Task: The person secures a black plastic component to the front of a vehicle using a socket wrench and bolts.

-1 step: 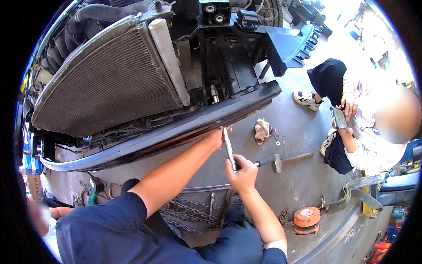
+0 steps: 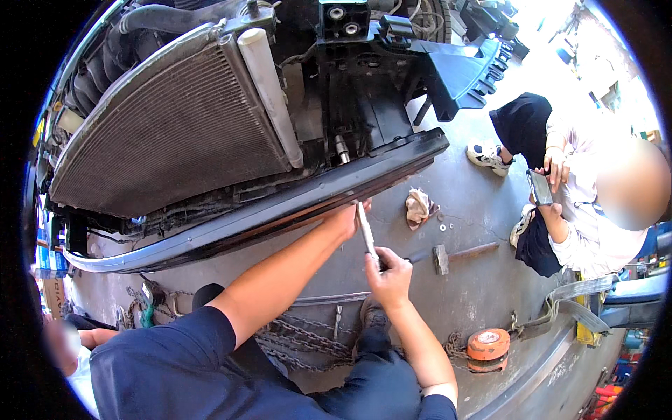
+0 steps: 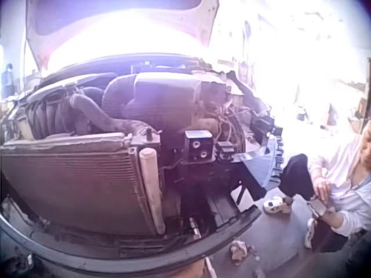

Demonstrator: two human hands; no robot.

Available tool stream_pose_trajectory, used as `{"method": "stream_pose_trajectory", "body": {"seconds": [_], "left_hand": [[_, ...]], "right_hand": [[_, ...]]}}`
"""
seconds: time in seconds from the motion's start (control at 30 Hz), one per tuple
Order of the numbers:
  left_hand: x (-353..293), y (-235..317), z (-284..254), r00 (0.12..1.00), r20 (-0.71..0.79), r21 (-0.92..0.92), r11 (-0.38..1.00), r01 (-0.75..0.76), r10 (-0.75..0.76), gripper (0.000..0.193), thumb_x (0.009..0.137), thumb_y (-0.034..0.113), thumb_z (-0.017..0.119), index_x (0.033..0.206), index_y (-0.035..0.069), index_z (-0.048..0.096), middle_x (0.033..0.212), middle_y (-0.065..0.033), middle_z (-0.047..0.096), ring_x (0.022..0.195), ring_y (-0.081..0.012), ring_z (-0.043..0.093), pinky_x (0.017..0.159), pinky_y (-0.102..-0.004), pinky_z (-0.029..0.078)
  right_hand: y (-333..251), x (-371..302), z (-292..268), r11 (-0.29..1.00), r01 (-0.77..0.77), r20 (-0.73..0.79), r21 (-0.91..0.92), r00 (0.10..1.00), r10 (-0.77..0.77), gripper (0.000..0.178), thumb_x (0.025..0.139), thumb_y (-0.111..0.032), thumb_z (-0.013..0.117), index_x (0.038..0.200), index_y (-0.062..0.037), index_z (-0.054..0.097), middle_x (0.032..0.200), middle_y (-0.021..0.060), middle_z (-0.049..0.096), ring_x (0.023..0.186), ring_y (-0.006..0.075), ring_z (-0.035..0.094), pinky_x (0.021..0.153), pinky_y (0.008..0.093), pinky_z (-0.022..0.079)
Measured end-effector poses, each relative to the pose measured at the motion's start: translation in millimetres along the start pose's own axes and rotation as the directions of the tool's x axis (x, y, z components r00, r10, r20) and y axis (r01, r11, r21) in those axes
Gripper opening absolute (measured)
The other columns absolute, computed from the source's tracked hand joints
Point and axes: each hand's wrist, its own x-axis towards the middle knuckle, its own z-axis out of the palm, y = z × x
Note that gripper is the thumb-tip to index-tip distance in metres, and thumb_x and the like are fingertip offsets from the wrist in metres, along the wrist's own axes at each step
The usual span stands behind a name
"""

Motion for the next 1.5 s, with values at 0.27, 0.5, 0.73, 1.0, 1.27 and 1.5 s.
{"method": "stream_pose_trajectory", "body": {"seconds": [0.27, 0.5, 0.73, 1.0, 1.27, 1.5], "left_hand": [[-12, -33, -24, 0.996, -0.008, 0.425, 0.901, 0.085, -0.091, 0.043, 0.104, 0.035, 0.039, 0.075, 0.010, 0.059, 0.063, -0.0004, 0.051, 0.052, -0.0115, 0.045, 0.049, -0.0279, 0.036], [-26, -54, -52, 0.913, 0.002, 0.289, 0.874, 0.391, -0.409, 0.033, 0.103, 0.034, 0.049, 0.101, 0.004, 0.061, 0.082, -0.0065, 0.062, 0.068, -0.0154, 0.058, 0.061, -0.0293, 0.049], [-42, -81, -78, 0.862, -0.020, 0.296, 0.821, 0.488, -0.506, 0.022, 0.099, 0.004, 0.052, 0.119, -0.004, 0.057, 0.114, -0.0169, 0.065, 0.098, -0.0241, 0.066, 0.087, -0.0363, 0.057], [-54, -105, -130, 0.817, -0.158, 0.463, 0.689, 0.557, -0.554, 0.019, 0.099, 0.017, 0.059, 0.109, 0.001, 0.063, 0.103, -0.0107, 0.070, 0.086, -0.0174, 0.066, 0.076, -0.0300, 0.056], [-9, -99, -141, 0.799, -0.124, 0.259, 0.758, 0.598, -0.588, 0.017, 0.096, 0.022, 0.063, 0.097, 0.006, 0.067, 0.093, -0.0069, 0.072, 0.083, -0.0187, 0.068, 0.075, -0.0354, 0.055], [-5, -124, -145, 0.631, -0.185, -0.062, 0.650, 0.758, -0.753, 0.023, 0.095, 0.022, 0.063, 0.101, 0.000, 0.067, 0.112, -0.0170, 0.069, 0.108, -0.0313, 0.063, 0.097, -0.0435, 0.052]], "right_hand": [[25, -32, -45, 0.887, -0.240, 0.186, 0.394, 0.966, 0.179, 0.025, 0.087, -0.017, 0.067, 0.098, 0.0046, 0.069, 0.071, 0.0025, 0.062, 0.062, 0.0088, 0.054, 0.059, 0.0234, 0.041], [36, -67, -87, 0.900, -0.321, 0.099, 0.294, 0.947, 0.305, 0.023, 0.086, -0.013, 0.065, 0.098, 0.0053, 0.070, 0.071, 0.0017, 0.062, 0.060, 0.0085, 0.055, 0.056, 0.0234, 0.041], [45, -116, -118, 0.862, -0.370, -0.008, 0.347, 0.918, 0.398, 0.027, 0.085, -0.018, 0.066, 0.098, 0.0054, 0.070, 0.070, 0.0006, 0.061, 0.061, 0.0074, 0.054, 0.055, 0.0235, 0.042], [72, -137, -139, 0.883, -0.408, -0.008, 0.230, 0.907, 0.421, 0.032, 0.082, -0.019, 0.068, 0.101, 0.0074, 0.069, 0.069, 0.0029, 0.063, 0.062, 0.0090, 0.057, 0.057, 0.0255, 0.045], [90, -151, -157, 0.863, -0.498, 0.066, 0.086, 0.867, 0.494, 0.036, 0.084, -0.021, 0.069, 0.105, 0.0079, 0.069, 0.071, 0.0040, 0.064, 0.066, 0.0091, 0.057, 0.060, 0.0276, 0.047], [108, -170, -160, 0.786, -0.600, 0.009, 0.150, 0.796, 0.605, 0.035, 0.086, -0.021, 0.068, 0.104, 0.0089, 0.069, 0.074, 0.0032, 0.063, 0.067, 0.0084, 0.056, 0.061, 0.0267, 0.046]]}}
